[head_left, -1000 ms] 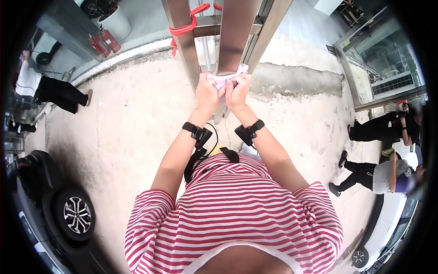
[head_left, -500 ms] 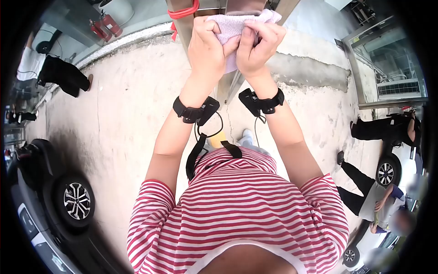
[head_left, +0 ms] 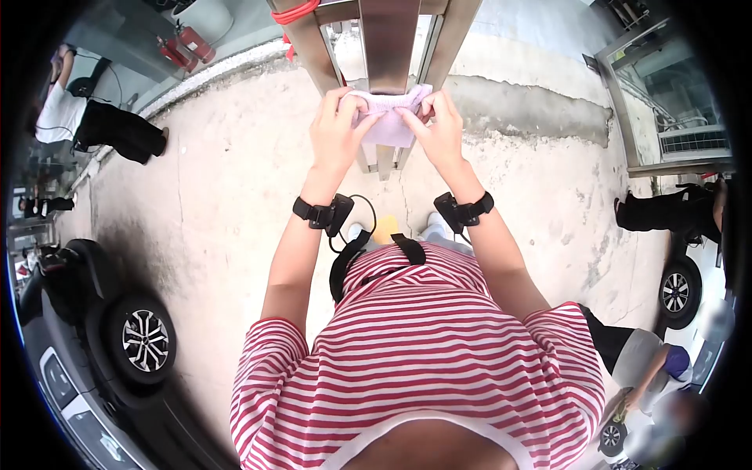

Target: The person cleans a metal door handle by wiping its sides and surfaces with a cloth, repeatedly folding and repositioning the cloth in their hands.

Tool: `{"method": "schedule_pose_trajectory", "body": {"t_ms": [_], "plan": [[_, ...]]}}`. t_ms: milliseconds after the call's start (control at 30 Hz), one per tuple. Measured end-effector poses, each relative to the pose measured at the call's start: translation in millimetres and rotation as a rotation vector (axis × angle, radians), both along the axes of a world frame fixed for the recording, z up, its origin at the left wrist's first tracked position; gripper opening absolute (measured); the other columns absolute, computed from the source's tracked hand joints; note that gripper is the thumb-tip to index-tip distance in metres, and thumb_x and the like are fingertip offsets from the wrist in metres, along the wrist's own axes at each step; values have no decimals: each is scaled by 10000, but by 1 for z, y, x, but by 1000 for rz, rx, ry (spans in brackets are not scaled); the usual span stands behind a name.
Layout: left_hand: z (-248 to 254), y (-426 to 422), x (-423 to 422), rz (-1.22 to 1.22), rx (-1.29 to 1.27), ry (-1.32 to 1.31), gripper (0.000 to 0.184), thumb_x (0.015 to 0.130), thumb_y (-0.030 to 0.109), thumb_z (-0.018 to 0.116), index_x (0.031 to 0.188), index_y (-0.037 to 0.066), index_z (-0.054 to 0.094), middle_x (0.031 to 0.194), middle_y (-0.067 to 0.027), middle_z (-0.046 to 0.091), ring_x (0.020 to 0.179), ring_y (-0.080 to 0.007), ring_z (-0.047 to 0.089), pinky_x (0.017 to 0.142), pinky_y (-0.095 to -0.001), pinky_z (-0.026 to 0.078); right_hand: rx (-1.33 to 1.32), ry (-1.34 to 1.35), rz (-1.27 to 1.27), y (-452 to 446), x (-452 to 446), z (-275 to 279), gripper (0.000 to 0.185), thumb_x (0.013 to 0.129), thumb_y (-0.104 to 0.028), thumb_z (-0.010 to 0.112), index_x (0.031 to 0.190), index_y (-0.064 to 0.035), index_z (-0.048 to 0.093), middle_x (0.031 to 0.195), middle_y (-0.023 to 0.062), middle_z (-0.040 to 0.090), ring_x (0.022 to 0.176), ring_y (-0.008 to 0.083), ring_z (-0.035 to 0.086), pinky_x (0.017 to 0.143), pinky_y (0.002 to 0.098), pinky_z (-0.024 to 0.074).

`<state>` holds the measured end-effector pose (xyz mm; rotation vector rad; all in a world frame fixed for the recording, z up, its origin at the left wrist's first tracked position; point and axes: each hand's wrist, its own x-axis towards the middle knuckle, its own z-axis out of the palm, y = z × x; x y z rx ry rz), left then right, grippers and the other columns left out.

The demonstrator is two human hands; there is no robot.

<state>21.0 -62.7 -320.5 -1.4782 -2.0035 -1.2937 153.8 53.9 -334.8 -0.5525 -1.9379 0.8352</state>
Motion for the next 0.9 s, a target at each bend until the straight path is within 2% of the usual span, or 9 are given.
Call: {"method": "schedule_pose_trajectory", "body": {"t_ms": [133,200,267,367,433,500,600,800,900], "plan": [[30,5,9,16,64,-139,295,666,136,809,775,40,553,962,-69,575,856,-249,596,704,-338,489,-82,161,-31,-6,-4,33,349,704,-106,802,744,-28,463,755,55,441,619,145,500,536,283,433],[32,5,8,20,-2,-151,302,698,139,788,793,29,524,907,-85,549,796,-264,571,679,-343,478,-171,215,-3,-15,-7,48,341,704,-117,800,746,-20,476,759,65,450,622,160,506,549,294,440],[28,3,9,45,-99,-169,313,714,149,777,796,27,501,849,-92,530,742,-269,558,650,-354,472,-212,9,55,-8,-10,35,343,695,-137,800,753,-10,486,760,77,465,623,187,513,567,315,447],[-20,3,3,23,-349,-302,329,727,164,763,799,25,474,777,-103,507,671,-289,544,604,-374,458,-203,-224,114,5,-8,-6,348,682,-156,793,762,3,495,764,98,489,631,223,521,587,340,452],[-66,6,2,28,-351,-284,334,723,169,765,798,25,472,756,-104,507,644,-297,541,587,-381,450,-199,-336,146,11,-10,-49,337,673,-152,781,767,6,498,758,111,503,641,248,524,598,353,452],[-81,5,8,43,-347,-314,327,718,159,765,783,20,476,753,-110,517,644,-312,544,581,-387,446,-213,-349,167,9,-6,-63,330,677,-148,777,772,4,500,764,110,509,645,250,526,604,355,456],[-59,4,7,27,-291,-320,288,723,163,747,759,50,485,766,-87,508,661,-295,567,580,-395,459,-207,-247,194,12,-10,-55,312,692,-115,777,794,1,506,774,96,512,667,219,545,611,339,466],[51,10,9,15,33,-238,347,690,94,772,721,7,438,699,-82,444,608,-234,458,567,-321,413,-62,85,188,8,-14,65,323,695,-97,799,811,-4,512,801,70,497,682,168,536,619,290,469],[44,16,8,11,23,-290,366,687,101,775,738,7,426,688,-81,422,611,-242,436,567,-336,401,-72,99,187,10,-17,66,341,692,-101,803,802,-8,494,804,68,474,662,163,510,600,292,455]]}}
